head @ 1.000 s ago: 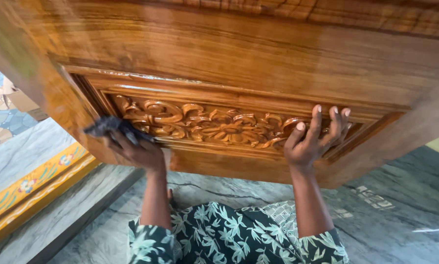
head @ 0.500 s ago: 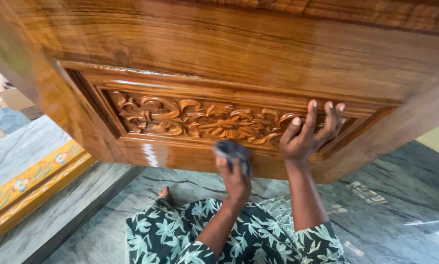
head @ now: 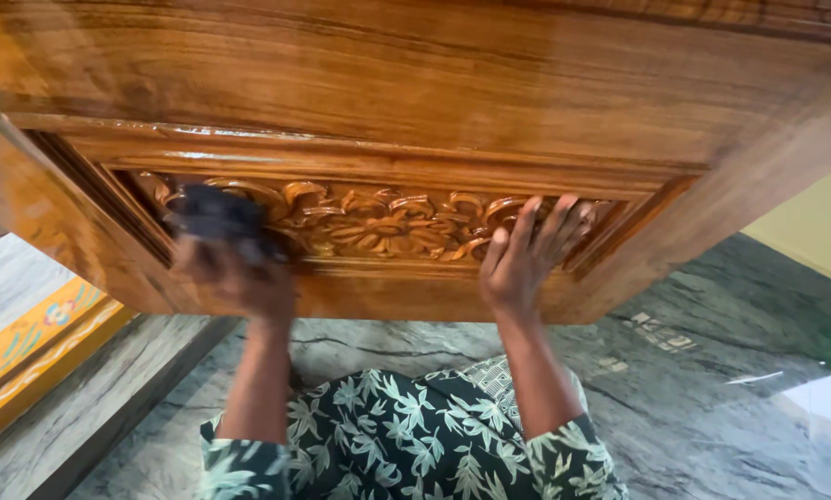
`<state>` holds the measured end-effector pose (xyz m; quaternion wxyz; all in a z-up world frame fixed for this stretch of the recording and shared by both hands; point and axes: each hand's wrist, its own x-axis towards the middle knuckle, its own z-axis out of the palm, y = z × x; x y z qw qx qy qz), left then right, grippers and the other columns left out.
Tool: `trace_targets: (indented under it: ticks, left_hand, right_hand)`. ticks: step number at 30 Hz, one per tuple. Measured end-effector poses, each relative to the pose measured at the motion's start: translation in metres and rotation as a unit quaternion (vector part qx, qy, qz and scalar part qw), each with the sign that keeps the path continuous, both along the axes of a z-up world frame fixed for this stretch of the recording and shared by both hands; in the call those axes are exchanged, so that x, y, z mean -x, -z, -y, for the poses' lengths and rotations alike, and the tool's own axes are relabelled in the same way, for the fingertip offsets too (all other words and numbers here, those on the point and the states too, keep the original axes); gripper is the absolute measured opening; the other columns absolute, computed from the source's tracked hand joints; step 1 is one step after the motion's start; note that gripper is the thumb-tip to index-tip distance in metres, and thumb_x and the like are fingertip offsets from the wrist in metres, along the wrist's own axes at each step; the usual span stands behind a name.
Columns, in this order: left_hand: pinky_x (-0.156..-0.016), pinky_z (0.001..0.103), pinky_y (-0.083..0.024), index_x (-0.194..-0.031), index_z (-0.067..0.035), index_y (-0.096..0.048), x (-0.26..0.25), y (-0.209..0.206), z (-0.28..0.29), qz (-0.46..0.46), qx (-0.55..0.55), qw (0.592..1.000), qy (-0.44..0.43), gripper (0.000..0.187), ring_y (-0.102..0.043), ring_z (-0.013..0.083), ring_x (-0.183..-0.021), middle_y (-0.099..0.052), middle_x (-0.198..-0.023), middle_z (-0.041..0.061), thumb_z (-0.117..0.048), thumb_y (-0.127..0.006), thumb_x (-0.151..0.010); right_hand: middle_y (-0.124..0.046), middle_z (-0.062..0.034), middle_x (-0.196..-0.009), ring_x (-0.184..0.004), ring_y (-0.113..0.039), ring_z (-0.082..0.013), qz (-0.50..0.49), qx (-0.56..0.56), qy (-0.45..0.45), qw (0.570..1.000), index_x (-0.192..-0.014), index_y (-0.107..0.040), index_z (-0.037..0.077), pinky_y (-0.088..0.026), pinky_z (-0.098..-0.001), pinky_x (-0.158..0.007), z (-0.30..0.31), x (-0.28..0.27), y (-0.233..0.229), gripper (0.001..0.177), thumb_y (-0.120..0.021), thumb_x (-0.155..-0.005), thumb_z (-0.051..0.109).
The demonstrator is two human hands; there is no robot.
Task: The person wipes a wooden door with a cloth, focusing on the carved panels and flat surfaces. They move the cloth back and forth across the door, cleaning different sections methodically.
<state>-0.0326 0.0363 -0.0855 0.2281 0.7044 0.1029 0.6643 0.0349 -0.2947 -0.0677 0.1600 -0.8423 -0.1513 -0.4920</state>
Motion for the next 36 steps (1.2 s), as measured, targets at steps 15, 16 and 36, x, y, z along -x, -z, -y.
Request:
trace_targets:
  ticks: [15, 16, 36]
  left_hand:
    - [-0.116, 0.051, -0.043, -0.138, 0.0, -0.059, -0.042, -0.124, 0.078, 0.067, -0.055, 0.993, 0.083, 0.034, -0.052, 0.0459, -0.13, -0.057, -0.136, 0.024, -0.005, -0.06, -0.104]
    - [-0.116, 0.052, -0.043, -0.135, -0.002, -0.06, -0.044, -0.126, 0.096, 0.056, -0.085, 0.986, 0.133, 0.033, -0.054, 0.042, -0.128, -0.059, -0.133, 0.021, -0.005, -0.061, -0.102]
    - [-0.117, 0.061, -0.038, -0.129, 0.002, -0.064, 0.004, -0.125, -0.093, -0.016, -0.22, 0.975, 0.005, 0.035, -0.049, 0.0479, -0.132, -0.055, -0.135, 0.027, -0.004, -0.062, -0.095]
  right_hand:
    - [-0.012, -0.031, -0.167, -0.153, -0.006, -0.0585, -0.049, 0.005, -0.003, 0.999, -0.158, -0.032, 0.004, -0.006, -0.0717, -0.121, -0.013, 0.019, 0.065, 0.065, -0.049, -0.105, 0.037]
    - [-0.012, -0.0319, -0.167, -0.153, -0.006, -0.0587, -0.048, 0.004, -0.004, 0.999, -0.157, -0.033, 0.003, -0.006, -0.0718, -0.121, -0.014, 0.019, 0.065, 0.064, -0.049, -0.105, 0.037]
    - [-0.024, -0.0316, -0.163, -0.152, -0.014, -0.0577, -0.059, 0.041, -0.01, 0.997, -0.149, -0.049, 0.005, -0.012, -0.0702, -0.122, -0.002, 0.033, 0.067, 0.058, -0.055, -0.101, 0.036]
